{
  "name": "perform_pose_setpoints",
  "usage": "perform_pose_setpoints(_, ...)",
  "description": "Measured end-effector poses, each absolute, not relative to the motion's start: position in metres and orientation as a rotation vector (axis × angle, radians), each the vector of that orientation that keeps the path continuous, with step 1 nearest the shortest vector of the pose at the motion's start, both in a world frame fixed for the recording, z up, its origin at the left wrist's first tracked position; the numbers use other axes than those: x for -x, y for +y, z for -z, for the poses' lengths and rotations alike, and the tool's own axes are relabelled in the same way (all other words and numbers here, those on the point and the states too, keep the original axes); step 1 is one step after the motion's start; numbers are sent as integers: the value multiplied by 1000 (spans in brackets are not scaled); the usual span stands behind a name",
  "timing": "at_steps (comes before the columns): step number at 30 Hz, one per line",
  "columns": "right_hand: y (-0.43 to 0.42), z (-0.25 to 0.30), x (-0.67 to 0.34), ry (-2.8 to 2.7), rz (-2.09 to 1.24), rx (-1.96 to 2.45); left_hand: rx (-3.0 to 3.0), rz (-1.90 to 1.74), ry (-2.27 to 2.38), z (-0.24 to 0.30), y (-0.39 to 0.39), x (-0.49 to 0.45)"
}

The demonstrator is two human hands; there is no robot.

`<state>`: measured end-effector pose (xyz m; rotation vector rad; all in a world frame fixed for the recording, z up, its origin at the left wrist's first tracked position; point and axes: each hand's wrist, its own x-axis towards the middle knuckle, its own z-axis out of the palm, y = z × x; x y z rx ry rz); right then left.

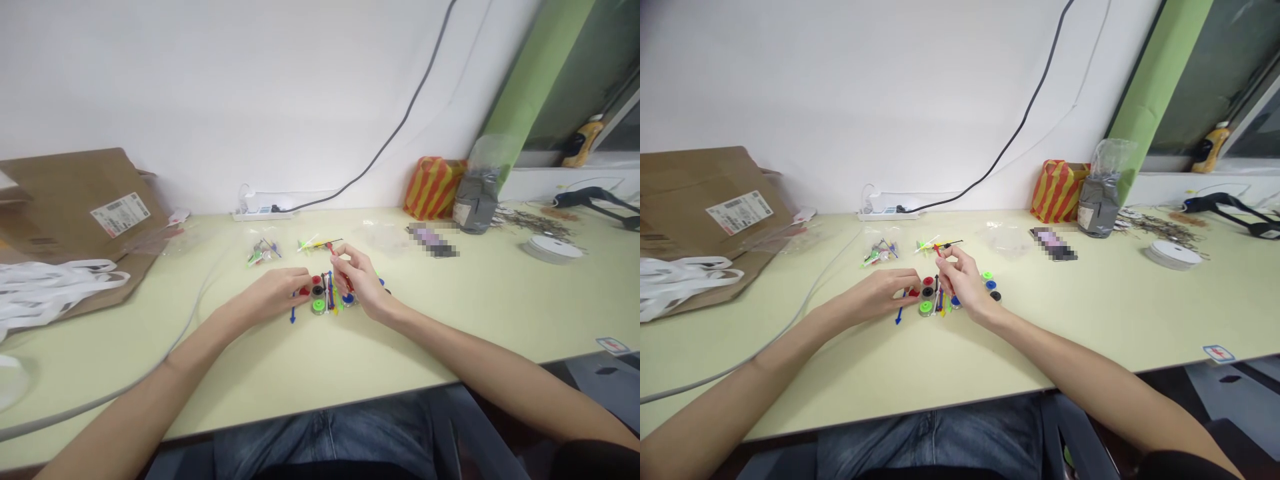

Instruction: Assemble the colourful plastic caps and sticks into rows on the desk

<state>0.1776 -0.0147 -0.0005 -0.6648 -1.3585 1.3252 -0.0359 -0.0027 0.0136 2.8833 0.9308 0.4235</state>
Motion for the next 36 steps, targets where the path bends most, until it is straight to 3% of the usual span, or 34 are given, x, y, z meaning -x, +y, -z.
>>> perform_pose_setpoints(8, -14, 3, -178, -1370, -1284, 701, -2888, -449, 903, -14, -1, 36)
perform_pose_setpoints(14, -16, -7, -180, -1382, -997, 818, -2976, -586, 974, -26, -4, 39)
perform_pose_setpoints(22, -22, -6, -174, -1486, -1229, 699, -2954, -661, 968, -18, -13, 26)
perform_pose_setpoints(36, -21, 0, -173, -1563, -1286, 622, -2871, -722, 1103, -16, -12, 31)
